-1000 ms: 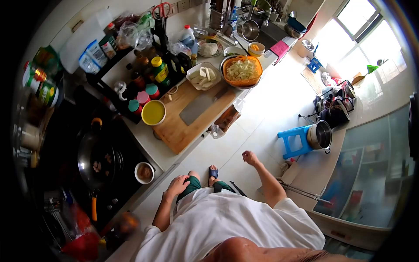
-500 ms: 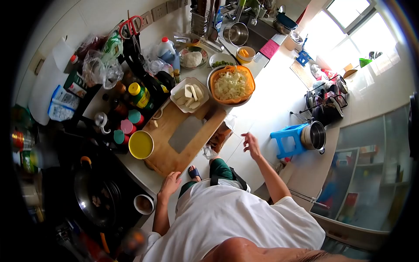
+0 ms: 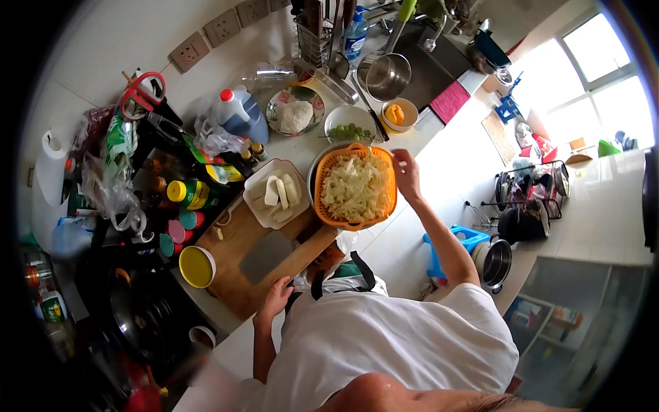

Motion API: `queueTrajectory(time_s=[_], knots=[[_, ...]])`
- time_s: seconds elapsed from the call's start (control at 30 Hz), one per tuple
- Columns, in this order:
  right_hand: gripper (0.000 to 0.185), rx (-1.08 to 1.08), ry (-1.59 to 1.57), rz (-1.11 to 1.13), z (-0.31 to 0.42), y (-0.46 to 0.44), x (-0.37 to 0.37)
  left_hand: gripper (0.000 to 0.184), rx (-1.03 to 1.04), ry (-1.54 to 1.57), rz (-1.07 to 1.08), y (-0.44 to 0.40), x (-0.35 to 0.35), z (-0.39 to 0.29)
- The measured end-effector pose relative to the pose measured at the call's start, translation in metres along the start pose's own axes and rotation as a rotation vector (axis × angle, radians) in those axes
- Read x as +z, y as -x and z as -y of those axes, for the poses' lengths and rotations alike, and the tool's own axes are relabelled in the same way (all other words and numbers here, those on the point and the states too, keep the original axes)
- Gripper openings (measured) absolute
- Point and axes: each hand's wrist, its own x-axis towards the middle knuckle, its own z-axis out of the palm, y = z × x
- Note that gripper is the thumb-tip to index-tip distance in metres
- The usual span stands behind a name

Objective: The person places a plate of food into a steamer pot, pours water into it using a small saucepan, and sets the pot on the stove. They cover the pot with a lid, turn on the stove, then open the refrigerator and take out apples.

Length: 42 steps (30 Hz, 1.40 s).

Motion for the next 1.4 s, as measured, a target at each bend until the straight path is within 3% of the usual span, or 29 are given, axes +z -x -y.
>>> queueTrajectory(time_s=[0.13, 0.2, 0.3, 0.43, 0.8, 0.9, 1.0, 1.1, 1.2, 1.33, 1.4], knots=[[0.018, -0.338, 0.101, 0.22, 0.021, -0.069, 0.064, 0.036, -0.046, 0.009, -0.076, -0.006, -0.003, -0.055], [0.026, -0.661, 0.285, 0.289, 0.028, -0.099, 0.097, 0.038, -0.109, -0.031, -0.076, -0.003, 0.0, -0.059], [0.046, -0.406, 0.575, 0.601, 0.049, -0.119, 0.144, 0.038, -0.209, -0.093, -0.069, 0.003, 0.0, -0.071], [0.055, -0.522, 0.738, 0.644, 0.029, -0.135, 0.201, 0.036, -0.273, -0.112, -0.122, 0.009, 0.008, -0.068], [0.06, -0.563, 0.825, 0.678, 0.015, -0.139, 0.219, 0.034, -0.196, -0.1, -0.189, 0.005, 0.027, -0.065], [0.06, -0.563, 0.839, 0.695, 0.02, -0.142, 0.217, 0.034, -0.195, -0.101, -0.179, 0.003, 0.026, -0.066], [0.045, -0.474, 0.757, 0.656, 0.031, -0.14, 0.211, 0.034, -0.213, -0.077, -0.161, 0.0, 0.023, -0.071], [0.027, -0.536, 0.374, 0.367, 0.011, -0.147, 0.22, 0.034, -0.195, -0.091, -0.187, -0.001, 0.023, -0.065], [0.012, -0.237, 0.268, 0.355, 0.006, -0.162, 0.223, 0.034, -0.192, -0.101, -0.196, 0.0, 0.024, -0.064], [0.028, -0.057, 0.254, 0.268, -0.016, -0.173, 0.224, 0.035, -0.248, -0.028, -0.165, 0.0, 0.024, -0.068], [0.033, 0.135, 0.253, 0.331, -0.031, -0.179, 0.23, 0.034, -0.223, -0.046, -0.194, 0.001, 0.027, -0.065]])
